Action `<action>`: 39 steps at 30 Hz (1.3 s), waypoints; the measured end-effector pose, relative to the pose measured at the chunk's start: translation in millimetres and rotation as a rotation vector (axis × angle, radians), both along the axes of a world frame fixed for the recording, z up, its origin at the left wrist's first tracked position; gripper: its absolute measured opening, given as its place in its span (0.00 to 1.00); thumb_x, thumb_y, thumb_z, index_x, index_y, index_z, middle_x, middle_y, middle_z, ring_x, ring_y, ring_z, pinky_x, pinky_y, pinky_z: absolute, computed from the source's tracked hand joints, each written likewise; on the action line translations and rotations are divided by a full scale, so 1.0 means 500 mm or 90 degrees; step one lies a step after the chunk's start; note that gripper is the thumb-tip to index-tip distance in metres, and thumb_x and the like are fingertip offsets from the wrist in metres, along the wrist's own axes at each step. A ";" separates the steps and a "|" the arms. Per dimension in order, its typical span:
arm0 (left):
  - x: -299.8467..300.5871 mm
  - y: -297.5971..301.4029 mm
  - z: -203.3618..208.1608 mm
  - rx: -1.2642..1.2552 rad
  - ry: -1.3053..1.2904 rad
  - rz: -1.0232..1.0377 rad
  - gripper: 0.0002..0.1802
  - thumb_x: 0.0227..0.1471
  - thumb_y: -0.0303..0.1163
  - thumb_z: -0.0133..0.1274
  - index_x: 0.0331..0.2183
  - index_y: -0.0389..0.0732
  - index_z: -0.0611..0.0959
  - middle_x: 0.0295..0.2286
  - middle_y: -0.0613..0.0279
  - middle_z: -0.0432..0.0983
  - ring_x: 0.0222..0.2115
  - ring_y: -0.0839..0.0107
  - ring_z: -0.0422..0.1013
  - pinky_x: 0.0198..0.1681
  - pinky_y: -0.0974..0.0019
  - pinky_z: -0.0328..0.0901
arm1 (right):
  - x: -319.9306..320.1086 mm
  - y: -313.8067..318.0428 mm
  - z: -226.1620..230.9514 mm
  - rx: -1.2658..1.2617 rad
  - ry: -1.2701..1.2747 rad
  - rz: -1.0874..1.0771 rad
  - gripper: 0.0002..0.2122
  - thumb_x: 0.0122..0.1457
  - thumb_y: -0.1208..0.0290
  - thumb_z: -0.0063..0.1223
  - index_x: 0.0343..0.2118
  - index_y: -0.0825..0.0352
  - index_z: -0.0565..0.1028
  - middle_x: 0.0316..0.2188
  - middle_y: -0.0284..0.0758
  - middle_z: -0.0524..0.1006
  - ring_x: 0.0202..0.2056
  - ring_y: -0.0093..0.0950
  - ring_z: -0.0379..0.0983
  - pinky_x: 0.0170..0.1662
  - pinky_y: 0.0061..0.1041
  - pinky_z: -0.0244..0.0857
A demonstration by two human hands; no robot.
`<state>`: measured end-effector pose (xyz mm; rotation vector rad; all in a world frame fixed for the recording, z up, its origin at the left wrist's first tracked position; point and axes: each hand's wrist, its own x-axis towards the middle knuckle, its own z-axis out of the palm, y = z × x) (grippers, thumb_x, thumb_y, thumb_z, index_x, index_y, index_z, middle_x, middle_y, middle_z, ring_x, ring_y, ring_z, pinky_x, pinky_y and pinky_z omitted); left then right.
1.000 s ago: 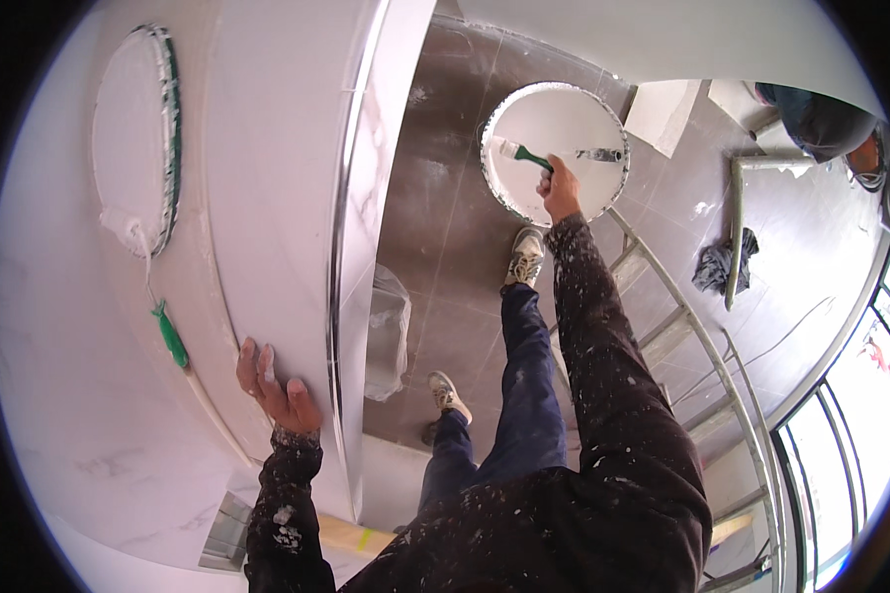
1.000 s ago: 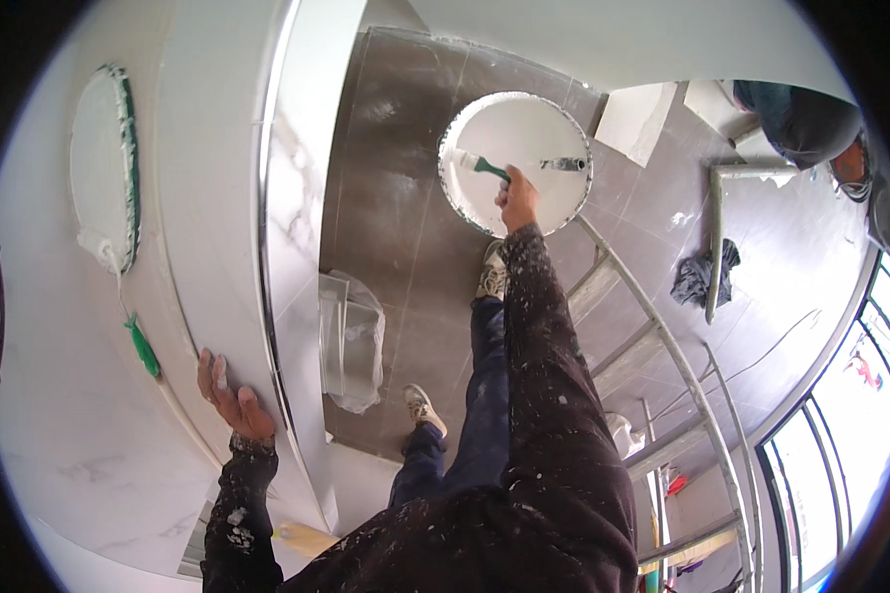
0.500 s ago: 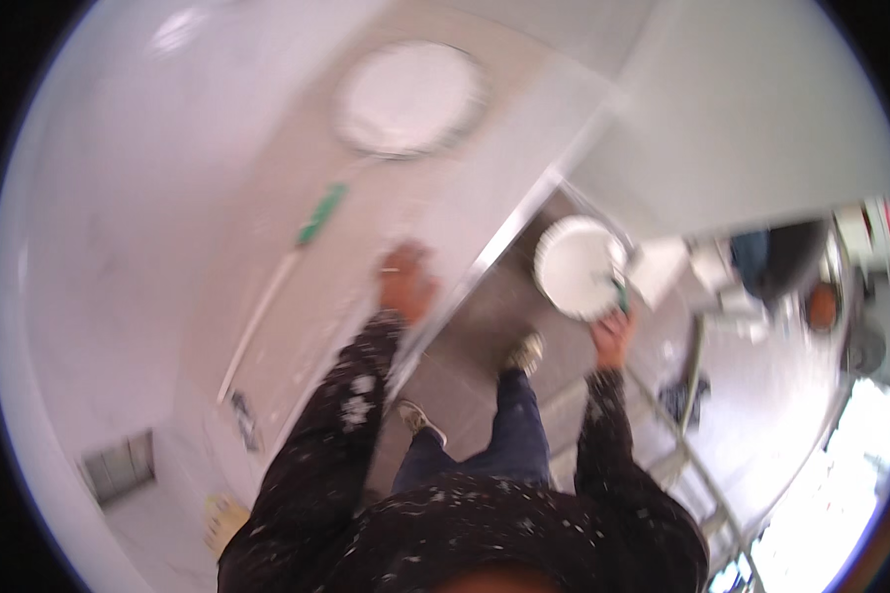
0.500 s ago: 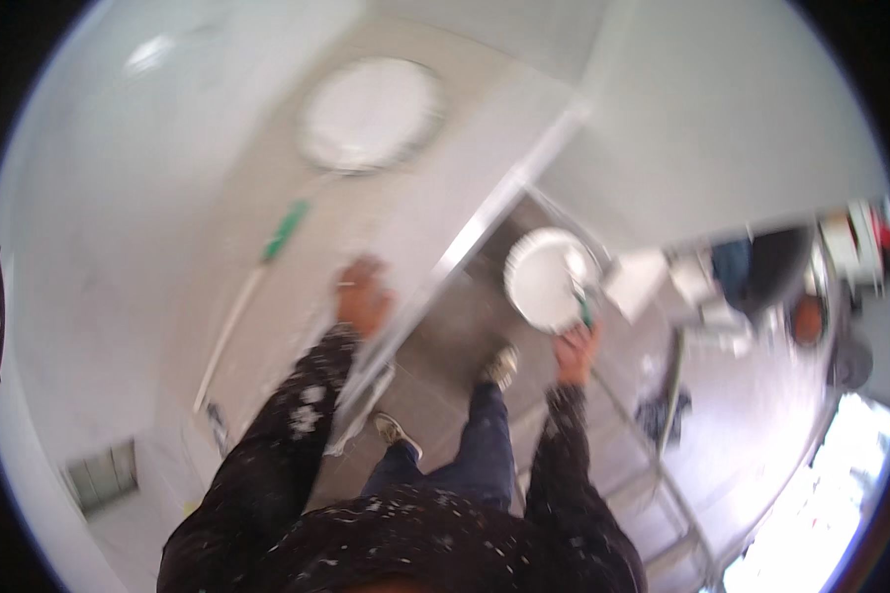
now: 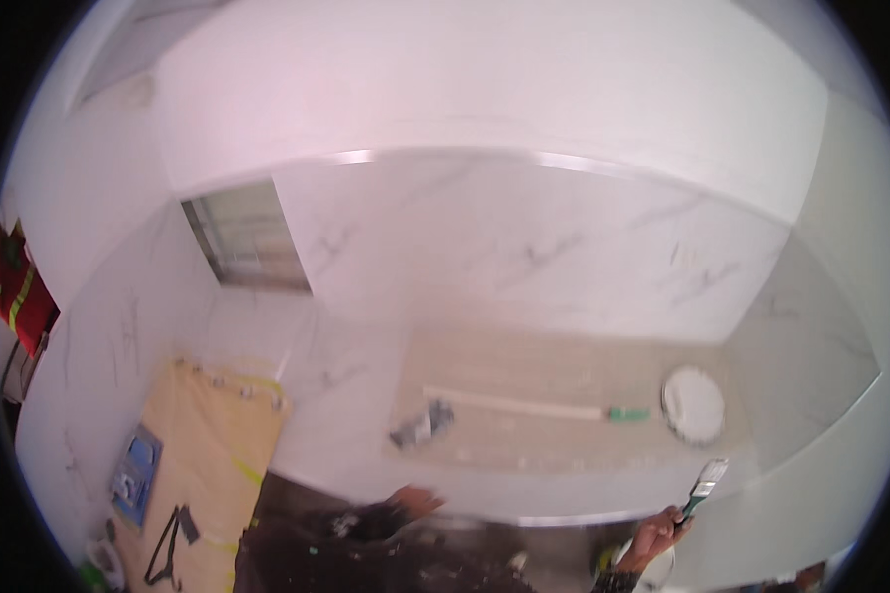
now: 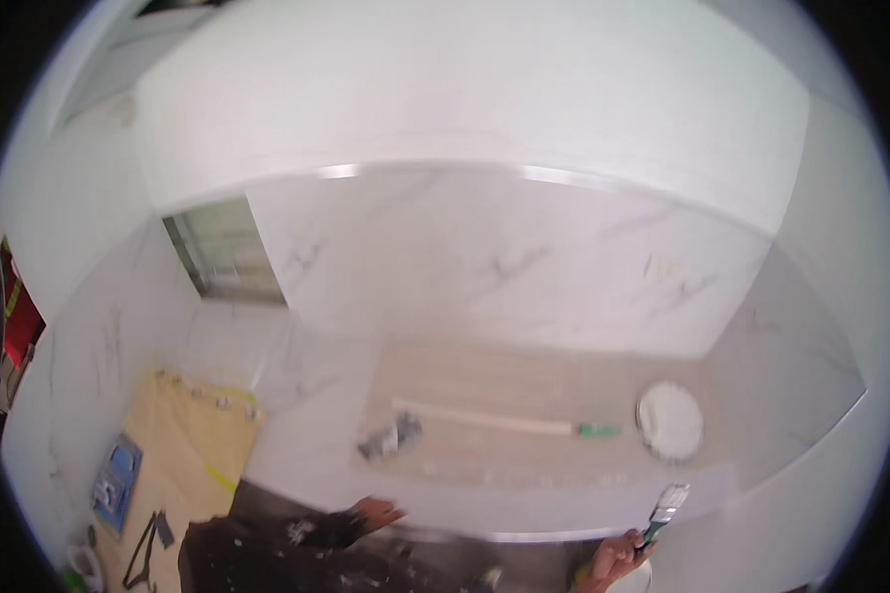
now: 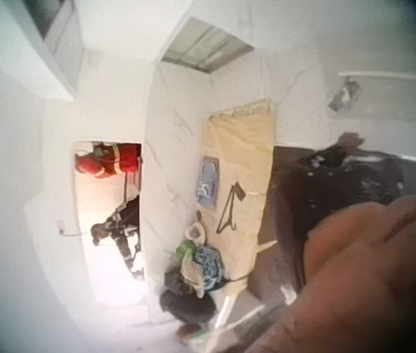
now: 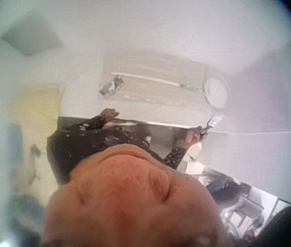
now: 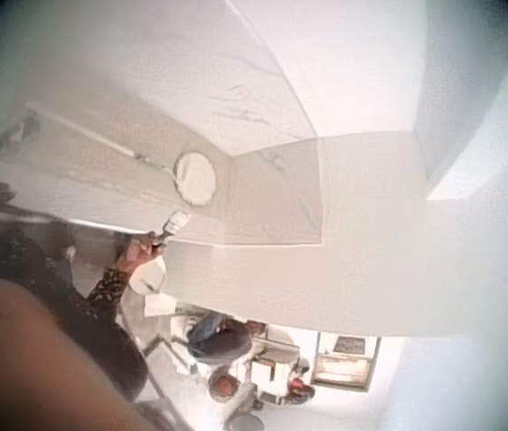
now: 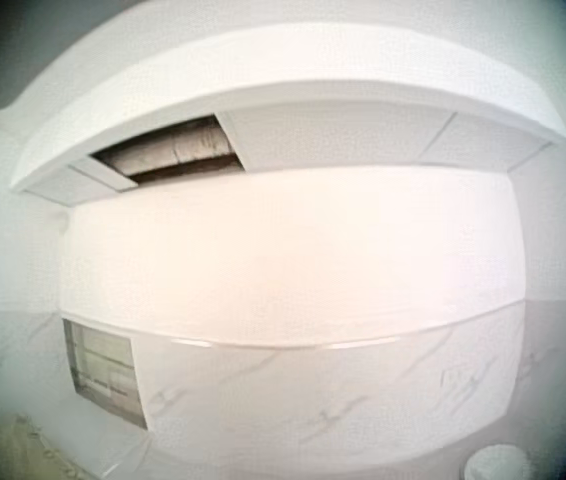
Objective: The person paints the upper wall and ceiling using a long-handled roller and a small brush. They repeatedly dip the brush into a paint bucket and apply white paint to the ceiling edge and wall surface. The person switches between the roller and brush to cover different areas.
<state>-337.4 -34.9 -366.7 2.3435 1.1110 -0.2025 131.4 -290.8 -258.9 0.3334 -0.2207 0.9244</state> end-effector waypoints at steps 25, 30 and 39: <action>-0.764 0.534 0.097 0.315 -0.106 0.606 0.35 0.46 0.41 0.60 0.54 0.38 0.70 0.43 0.45 0.74 0.47 0.46 0.70 0.52 0.48 0.65 | -0.604 1.013 1.053 -0.044 -0.713 -0.427 0.18 0.61 0.77 0.54 0.53 0.78 0.68 0.37 0.39 0.75 0.35 0.25 0.73 0.42 0.25 0.69; -0.788 0.561 0.108 0.301 -0.165 0.627 0.36 0.46 0.44 0.60 0.54 0.38 0.70 0.45 0.44 0.74 0.47 0.46 0.70 0.50 0.47 0.65 | -0.628 1.170 1.221 -0.139 -0.819 -0.651 0.18 0.59 0.77 0.57 0.51 0.78 0.71 0.37 0.38 0.77 0.37 0.27 0.76 0.43 0.25 0.73; -0.813 0.630 0.079 0.380 -0.156 0.597 0.32 0.48 0.46 0.58 0.51 0.38 0.73 0.42 0.48 0.75 0.43 0.48 0.73 0.46 0.48 0.67 | -0.720 1.325 1.384 -0.078 -1.017 -1.180 0.17 0.59 0.68 0.59 0.50 0.67 0.78 0.30 0.29 0.77 0.29 0.17 0.68 0.36 0.16 0.64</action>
